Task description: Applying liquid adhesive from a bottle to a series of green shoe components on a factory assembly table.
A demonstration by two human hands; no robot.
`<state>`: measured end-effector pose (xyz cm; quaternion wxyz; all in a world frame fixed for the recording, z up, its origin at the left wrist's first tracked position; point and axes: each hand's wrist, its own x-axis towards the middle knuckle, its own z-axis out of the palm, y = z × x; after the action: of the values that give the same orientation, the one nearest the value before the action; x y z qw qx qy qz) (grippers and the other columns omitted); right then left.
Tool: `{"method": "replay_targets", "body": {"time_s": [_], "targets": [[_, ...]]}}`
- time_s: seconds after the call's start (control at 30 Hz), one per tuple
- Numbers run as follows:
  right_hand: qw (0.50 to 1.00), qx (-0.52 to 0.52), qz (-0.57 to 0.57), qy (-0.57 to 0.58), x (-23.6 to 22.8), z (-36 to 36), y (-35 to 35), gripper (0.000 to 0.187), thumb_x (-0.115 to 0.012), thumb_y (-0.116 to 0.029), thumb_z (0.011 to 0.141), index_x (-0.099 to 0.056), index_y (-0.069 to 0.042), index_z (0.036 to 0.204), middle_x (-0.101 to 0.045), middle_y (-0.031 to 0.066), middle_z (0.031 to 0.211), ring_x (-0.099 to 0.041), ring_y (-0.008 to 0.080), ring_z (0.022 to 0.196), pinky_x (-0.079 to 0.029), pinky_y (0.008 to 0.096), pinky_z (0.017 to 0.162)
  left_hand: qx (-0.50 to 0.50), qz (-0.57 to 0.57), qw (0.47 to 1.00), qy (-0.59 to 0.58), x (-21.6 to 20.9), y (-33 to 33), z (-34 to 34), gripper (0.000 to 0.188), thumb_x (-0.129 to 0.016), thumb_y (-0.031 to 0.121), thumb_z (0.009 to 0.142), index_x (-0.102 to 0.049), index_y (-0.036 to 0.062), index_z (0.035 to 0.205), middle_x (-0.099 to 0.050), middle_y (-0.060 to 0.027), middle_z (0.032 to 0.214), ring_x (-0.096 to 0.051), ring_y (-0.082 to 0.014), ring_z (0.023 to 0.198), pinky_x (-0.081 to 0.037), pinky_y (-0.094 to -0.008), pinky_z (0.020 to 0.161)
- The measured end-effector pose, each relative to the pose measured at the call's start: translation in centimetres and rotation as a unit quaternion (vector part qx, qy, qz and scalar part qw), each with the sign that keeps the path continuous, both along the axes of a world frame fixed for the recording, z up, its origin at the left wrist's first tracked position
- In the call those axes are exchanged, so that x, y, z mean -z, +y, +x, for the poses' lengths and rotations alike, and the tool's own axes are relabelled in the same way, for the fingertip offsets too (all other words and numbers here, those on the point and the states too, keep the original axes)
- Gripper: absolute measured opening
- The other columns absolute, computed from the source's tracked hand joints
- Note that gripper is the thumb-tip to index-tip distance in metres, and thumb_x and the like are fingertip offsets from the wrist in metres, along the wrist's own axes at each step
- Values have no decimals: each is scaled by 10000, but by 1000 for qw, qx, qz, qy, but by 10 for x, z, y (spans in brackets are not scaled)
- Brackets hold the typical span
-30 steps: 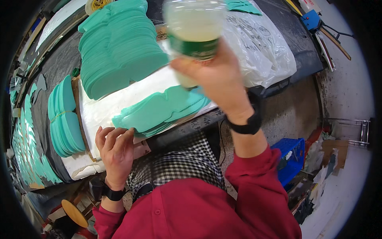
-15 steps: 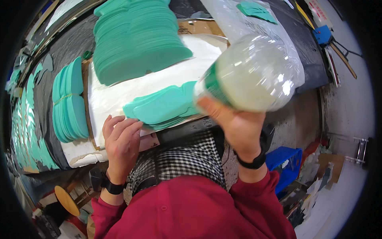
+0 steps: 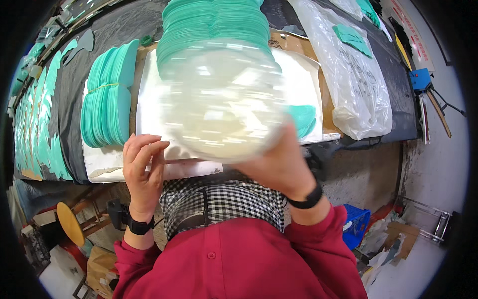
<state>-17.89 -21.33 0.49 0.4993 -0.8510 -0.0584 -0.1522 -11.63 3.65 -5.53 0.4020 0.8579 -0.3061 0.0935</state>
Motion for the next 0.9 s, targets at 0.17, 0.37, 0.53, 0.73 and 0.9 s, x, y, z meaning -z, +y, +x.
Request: {"method": "replay_targets", "body": {"time_s": [0.17, 0.37, 0.53, 0.73, 0.9], "targets": [[963, 207, 147, 94, -21, -28, -51, 567, -821, 21, 805, -600, 27, 1327, -705, 129, 1184, -688, 226, 1101, -543, 382, 1004, -3, -18, 1000, 13, 0, -1, 1, 230, -689, -88, 817, -737, 67, 981, -664, -78, 1014, -596, -290, 998, -468, -410, 906], [948, 178, 258, 52, -10, 16, -23, 500, -836, -14, 819, -607, -9, 1263, -724, 74, 1074, -702, 149, 962, -588, 304, 825, 25, 28, 999, 7, -5, -25, -14, 288, -679, -87, 802, -758, 94, 1012, -663, -63, 1007, -562, -295, 994, -460, -400, 886], [991, 76, 93, -50, 6, 43, 18, 623, -881, -173, 733, -578, -89, 1270, -728, 165, 1015, -740, 344, 882, -594, 390, 757, 88, 78, 993, -30, -3, -52, -34, 355, -715, 0, 713, -740, 132, 1041, -648, -20, 1029, -552, -290, 983, -390, -438, 930], [989, 124, 61, -48, -5, 28, -10, 606, -852, -192, 749, -584, -75, 1279, -725, 188, 1002, -726, 371, 848, -588, 427, 762, 69, 114, 991, -11, -12, -52, -38, 302, -706, -18, 762, -746, 113, 1032, -652, -44, 1027, -552, -297, 1001, -397, -428, 946], [965, 246, 90, -20, -12, -13, -95, 483, -830, -109, 838, -618, -12, 1261, -738, 75, 1071, -700, 150, 937, -577, 303, 811, -13, 107, 993, -49, -18, -36, 10, 218, -709, 5, 867, -744, 82, 1067, -652, -92, 1076, -562, -279, 1062, -419, -403, 966]]}}
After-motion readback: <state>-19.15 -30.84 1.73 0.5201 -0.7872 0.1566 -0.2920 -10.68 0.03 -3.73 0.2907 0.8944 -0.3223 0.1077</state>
